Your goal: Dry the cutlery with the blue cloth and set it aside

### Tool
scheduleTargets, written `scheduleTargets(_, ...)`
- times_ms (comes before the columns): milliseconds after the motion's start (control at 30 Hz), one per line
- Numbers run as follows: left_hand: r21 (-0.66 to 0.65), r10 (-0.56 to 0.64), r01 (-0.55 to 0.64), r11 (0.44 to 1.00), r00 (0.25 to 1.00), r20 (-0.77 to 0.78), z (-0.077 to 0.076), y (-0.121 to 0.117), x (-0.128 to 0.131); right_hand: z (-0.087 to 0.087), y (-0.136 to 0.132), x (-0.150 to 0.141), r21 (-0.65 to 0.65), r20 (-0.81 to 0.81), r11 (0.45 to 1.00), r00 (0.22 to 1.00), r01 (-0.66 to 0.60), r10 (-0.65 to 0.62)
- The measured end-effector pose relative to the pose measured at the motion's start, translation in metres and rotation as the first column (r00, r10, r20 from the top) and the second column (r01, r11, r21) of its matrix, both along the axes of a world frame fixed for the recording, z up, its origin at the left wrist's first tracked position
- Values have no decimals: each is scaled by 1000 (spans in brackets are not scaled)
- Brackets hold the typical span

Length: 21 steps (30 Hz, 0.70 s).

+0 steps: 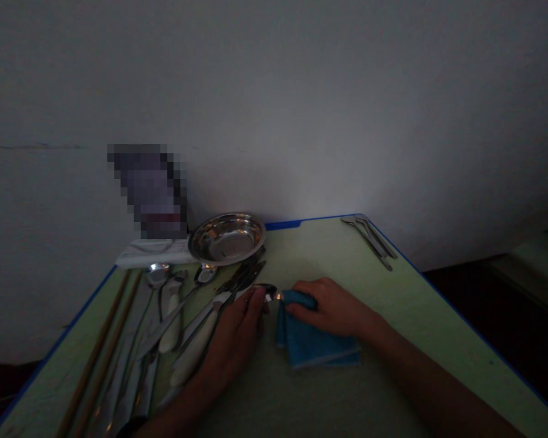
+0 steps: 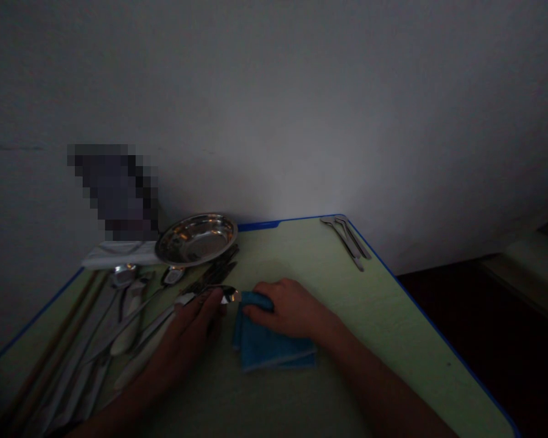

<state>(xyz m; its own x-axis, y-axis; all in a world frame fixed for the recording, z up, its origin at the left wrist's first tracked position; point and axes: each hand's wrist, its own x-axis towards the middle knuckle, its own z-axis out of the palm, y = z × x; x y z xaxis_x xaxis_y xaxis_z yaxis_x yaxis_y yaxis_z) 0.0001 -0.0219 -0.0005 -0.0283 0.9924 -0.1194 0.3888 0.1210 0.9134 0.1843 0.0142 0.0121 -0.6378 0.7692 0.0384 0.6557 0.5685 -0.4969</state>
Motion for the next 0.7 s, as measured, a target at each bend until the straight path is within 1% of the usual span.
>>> scheduleTargets(133,-67,53,-50,997,997,48,-2,3,-2,3,8,9,-99,-92,995,995,23,-32)
scheduleTargets(267,-80,57,-51,995,995,80,-1,4,-3,5,17,23,-242,-205,970,978,-16,-35)
scheduleTargets(333,-62,34,-29,998,996,80,2,4,-3,2,19,25,-337,-261,941,964,-37,-55)
scheduleTargets(400,-43,11,-8,999,997,71,4,4,-3,-3,18,23,-436,-304,899,947,-44,-101)
scheduleTargets(500,-27,6,-4,1000,999,53,5,3,-2,-11,16,17,-552,-323,832,935,-59,-148)
scheduleTargets(600,-17,10,-9,1000,999,38,3,4,-1,-13,13,12,-592,-333,803,928,-69,-166)
scheduleTargets(700,-13,7,-6,1000,999,34,2,4,0,-11,13,12,-583,-339,810,924,-57,-179)
